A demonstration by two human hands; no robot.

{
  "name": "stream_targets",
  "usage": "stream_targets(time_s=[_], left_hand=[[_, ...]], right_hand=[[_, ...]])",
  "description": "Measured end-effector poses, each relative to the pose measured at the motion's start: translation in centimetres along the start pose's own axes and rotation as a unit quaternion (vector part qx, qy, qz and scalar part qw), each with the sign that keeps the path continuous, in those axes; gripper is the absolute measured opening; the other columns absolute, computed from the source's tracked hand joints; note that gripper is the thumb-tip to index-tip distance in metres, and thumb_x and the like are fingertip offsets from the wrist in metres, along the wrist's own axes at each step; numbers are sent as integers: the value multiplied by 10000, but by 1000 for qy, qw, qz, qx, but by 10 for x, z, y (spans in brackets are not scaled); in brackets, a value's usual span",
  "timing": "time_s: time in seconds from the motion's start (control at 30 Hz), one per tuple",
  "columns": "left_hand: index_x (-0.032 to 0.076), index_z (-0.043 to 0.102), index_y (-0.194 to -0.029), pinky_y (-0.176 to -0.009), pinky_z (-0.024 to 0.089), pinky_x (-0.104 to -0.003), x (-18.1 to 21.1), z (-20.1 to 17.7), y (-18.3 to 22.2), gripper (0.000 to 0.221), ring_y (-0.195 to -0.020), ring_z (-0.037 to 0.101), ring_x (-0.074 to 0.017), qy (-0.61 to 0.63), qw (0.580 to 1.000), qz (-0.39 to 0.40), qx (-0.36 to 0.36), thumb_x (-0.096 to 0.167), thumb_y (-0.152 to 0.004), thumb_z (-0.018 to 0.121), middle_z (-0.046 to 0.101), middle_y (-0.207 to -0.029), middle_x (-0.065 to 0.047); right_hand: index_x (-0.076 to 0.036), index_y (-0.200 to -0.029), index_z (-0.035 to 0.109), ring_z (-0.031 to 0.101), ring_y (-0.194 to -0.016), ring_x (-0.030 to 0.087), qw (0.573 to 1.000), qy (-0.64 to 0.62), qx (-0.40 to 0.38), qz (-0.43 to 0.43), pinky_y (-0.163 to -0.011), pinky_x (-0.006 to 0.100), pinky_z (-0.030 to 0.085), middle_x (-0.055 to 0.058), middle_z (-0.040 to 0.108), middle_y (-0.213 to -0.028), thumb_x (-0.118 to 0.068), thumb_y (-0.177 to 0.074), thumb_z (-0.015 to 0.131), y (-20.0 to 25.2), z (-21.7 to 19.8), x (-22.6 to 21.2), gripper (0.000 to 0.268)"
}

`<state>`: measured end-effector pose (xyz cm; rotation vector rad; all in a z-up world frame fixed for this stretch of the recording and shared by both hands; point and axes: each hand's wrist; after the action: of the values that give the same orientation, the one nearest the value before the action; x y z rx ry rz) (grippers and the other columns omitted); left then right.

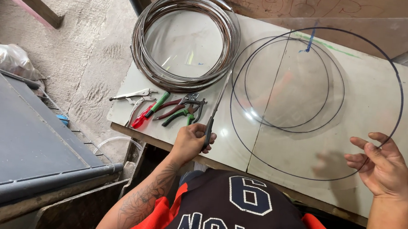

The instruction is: Assembling face shields by shaping wire frames and trimming plastic visors

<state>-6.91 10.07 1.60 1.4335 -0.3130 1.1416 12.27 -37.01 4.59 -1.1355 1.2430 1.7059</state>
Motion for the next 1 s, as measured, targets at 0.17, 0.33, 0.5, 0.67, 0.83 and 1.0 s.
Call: stream_targets(time_s=[0.17, 0.33, 0.5, 0.67, 0.83, 1.0], left_hand=[[-70, 630, -1061, -518, 507, -295, 10, -1, 5, 227, -576, 582, -193, 17, 1000, 7, 1, 38, -876, 705, 713, -836, -136], [-75, 625, -1106, -518, 515, -294, 8, -4, 3, 254, -573, 596, -192, 8, 1000, 18, 4, 39, -884, 671, 722, -832, -133], [-90, 652, -1132, -523, 552, -288, 14, -6, 1, 340, -582, 619, -183, -9, 1000, 19, 15, 71, -845, 739, 744, -882, -124], [-74, 623, -1116, -517, 530, -289, 12, -6, -4, 256, -575, 607, -190, -5, 1000, 21, 21, 38, -886, 615, 738, -840, -137], [-77, 616, -1117, -519, 552, -299, 13, -6, -6, 330, -572, 625, -211, 18, 999, 9, 35, 83, -859, 746, 742, -855, -151], [-55, 634, -1053, -521, 549, -307, 6, -10, -13, 270, -569, 619, -214, 11, 999, 22, 37, 102, -864, 744, 719, -806, -170]], right_hand=[[-277, -1263, 610, 735, -803, 326, 1000, 13, -2, 1, -688, 356, 617, 206, 694, -1242, -109, -1063, 579, -11, 8, -7, 263], [-282, -1250, 612, 734, -798, 313, 1000, 23, -7, -3, -689, 348, 617, 205, 686, -1251, -121, -1063, 588, -21, 7, -12, 248], [-277, -1257, 595, 718, -790, 329, 999, 46, -7, 4, -728, 377, 603, 258, 658, -1261, -86, -1066, 558, -29, 12, -19, 273], [-276, -1254, 592, 718, -795, 336, 998, 59, -11, 4, -719, 390, 596, 252, 666, -1262, -104, -1063, 570, -37, 15, -25, 258], [-267, -1263, 551, 699, -799, 374, 996, 87, 1, 13, -732, 416, 576, 277, 652, -1273, -89, -1071, 542, -40, 28, -33, 262], [-272, -1249, 539, 698, -805, 381, 994, 107, -2, 17, -721, 416, 549, 280, 662, -1273, -104, -1053, 556, -44, 32, -35, 259]])
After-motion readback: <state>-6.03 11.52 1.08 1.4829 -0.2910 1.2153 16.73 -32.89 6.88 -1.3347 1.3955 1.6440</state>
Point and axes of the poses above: each hand's wrist, its own y-axis away from the middle knuckle, its own z-axis out of the palm, x = y × z
